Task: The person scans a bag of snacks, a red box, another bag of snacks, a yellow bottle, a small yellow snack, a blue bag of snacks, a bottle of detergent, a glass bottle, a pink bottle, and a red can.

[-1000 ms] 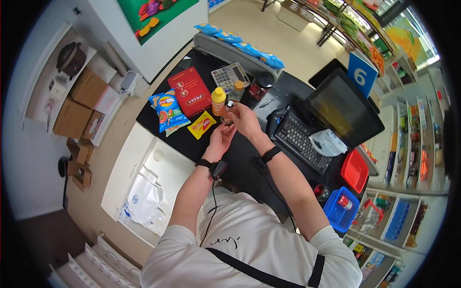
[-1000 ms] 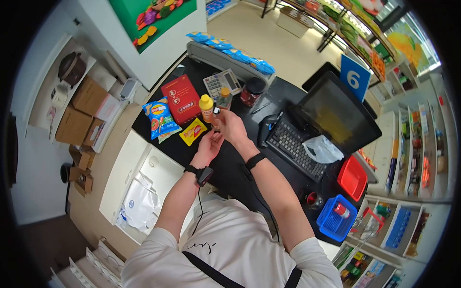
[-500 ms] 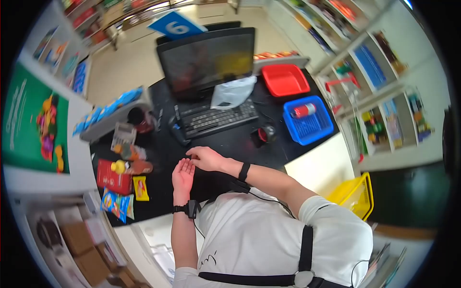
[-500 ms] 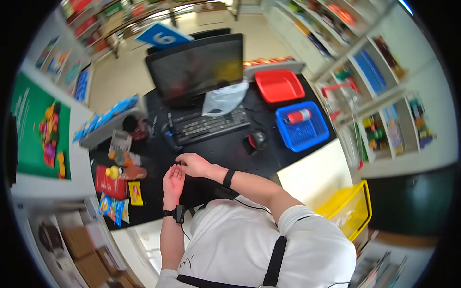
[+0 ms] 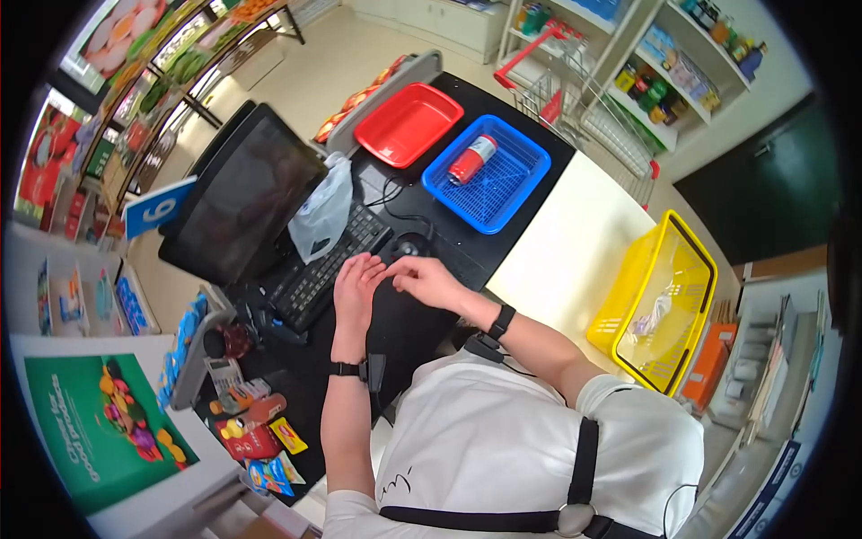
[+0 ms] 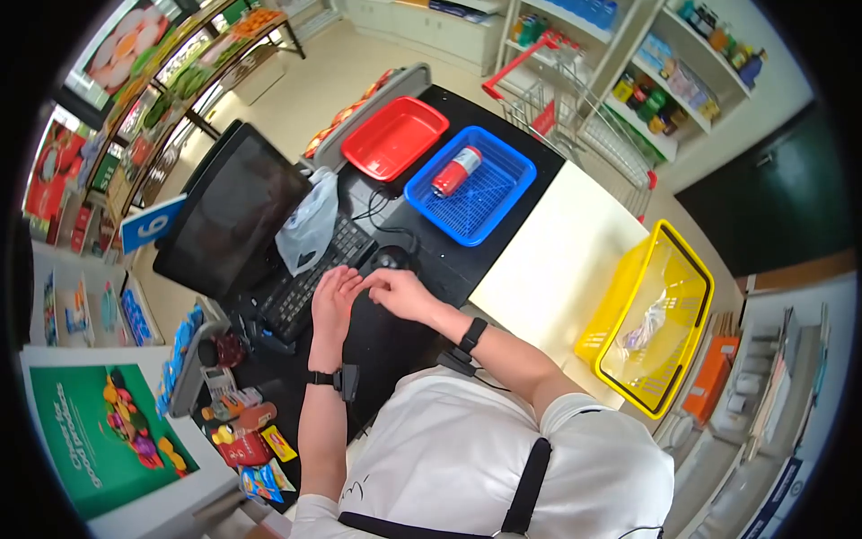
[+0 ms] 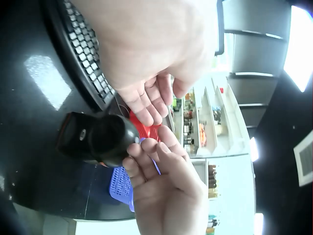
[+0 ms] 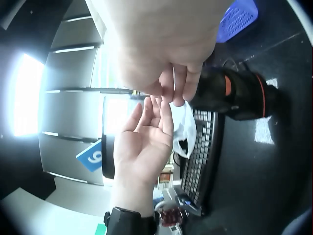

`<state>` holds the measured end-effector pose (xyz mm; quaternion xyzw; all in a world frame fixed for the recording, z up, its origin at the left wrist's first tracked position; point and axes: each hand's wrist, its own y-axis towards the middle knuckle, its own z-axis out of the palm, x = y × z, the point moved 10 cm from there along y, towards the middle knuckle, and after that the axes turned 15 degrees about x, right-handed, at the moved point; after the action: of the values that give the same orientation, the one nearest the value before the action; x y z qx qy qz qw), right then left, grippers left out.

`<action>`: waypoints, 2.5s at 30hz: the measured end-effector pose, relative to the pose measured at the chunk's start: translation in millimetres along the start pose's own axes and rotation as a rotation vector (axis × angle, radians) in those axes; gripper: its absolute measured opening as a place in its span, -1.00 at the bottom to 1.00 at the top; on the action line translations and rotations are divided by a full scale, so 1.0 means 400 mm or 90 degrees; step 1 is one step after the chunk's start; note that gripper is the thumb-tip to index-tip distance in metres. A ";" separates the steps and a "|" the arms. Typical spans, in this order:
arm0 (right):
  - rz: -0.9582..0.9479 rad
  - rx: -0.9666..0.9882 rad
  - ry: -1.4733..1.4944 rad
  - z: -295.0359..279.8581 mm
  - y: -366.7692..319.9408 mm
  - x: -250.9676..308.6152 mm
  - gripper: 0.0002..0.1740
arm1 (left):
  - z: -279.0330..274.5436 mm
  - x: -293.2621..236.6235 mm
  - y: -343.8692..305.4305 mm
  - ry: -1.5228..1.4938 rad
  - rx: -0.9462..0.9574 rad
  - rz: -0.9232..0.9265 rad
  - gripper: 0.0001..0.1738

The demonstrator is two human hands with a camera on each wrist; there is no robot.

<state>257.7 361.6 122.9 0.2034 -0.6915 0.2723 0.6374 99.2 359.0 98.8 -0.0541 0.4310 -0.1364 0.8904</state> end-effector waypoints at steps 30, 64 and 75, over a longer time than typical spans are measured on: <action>0.234 -0.588 0.260 -0.697 -0.021 -0.375 -0.17 | 0.433 0.308 0.679 1.073 0.169 -0.047 -0.39; 0.105 -0.167 0.256 -0.377 -0.052 -0.028 -0.41 | 0.283 0.000 0.170 0.313 0.135 -0.131 -0.32; 0.007 0.277 -0.273 0.140 -0.031 0.173 -0.16 | -0.043 0.000 -0.306 -0.188 -0.088 0.017 -0.44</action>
<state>215.0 320.8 190.6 0.3845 -0.7365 0.3684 0.4171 61.8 242.4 114.4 -0.1287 0.3042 -0.0853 0.9400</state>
